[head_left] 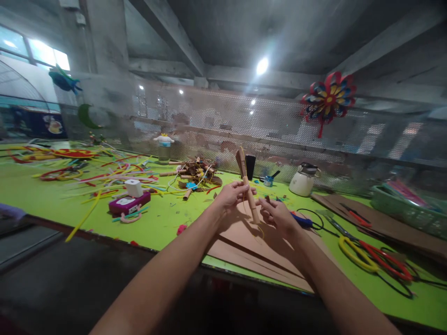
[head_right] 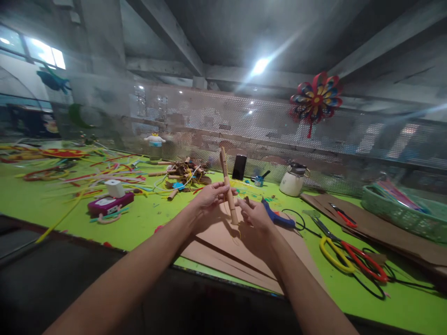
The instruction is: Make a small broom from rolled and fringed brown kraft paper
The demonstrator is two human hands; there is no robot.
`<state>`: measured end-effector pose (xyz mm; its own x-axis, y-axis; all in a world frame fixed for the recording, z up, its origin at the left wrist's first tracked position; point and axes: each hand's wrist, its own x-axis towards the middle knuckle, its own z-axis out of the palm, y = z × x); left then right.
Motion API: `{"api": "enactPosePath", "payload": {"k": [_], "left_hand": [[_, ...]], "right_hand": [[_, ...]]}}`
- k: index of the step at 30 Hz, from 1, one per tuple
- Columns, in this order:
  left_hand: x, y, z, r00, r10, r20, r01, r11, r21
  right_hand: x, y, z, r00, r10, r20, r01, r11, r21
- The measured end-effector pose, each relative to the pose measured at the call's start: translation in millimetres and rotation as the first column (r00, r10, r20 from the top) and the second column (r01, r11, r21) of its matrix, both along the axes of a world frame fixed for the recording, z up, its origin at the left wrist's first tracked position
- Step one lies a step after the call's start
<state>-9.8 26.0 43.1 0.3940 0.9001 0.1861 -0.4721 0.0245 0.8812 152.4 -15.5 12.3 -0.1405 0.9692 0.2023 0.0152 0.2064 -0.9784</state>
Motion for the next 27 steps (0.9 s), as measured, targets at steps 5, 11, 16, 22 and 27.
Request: {"api": "enactPosePath", "payload": {"k": [5, 11, 16, 22, 27], "left_hand": [[11, -8, -2.3, 0.991, 0.020, -0.130, -0.011, 0.997, 0.070], [14, -6, -6.1, 0.988, 0.030, -0.148, -0.020, 0.997, 0.072], [12, -1, -11.0, 0.988, -0.117, -0.106, 0.120, 0.992, 0.024], [13, 3, -14.4, 0.997, 0.035, -0.066, -0.035, 0.999, -0.007], [17, 2, -17.3, 0.988, 0.146, -0.056, -0.149, 0.987, -0.059]], "right_hand": [[-8, -5, 2.8, 0.999, -0.012, 0.037, 0.011, 1.000, 0.012], [-9, -8, 4.7, 0.975, 0.185, -0.122, -0.198, 0.975, -0.104], [-9, -10, 6.2, 0.949, 0.277, -0.148, -0.296, 0.946, -0.129], [-19, -8, 1.7, 0.978, 0.000, 0.207, -0.037, 0.984, 0.175], [-21, 3, -13.3, 0.902, -0.253, 0.349, 0.116, 0.922, 0.370]]}}
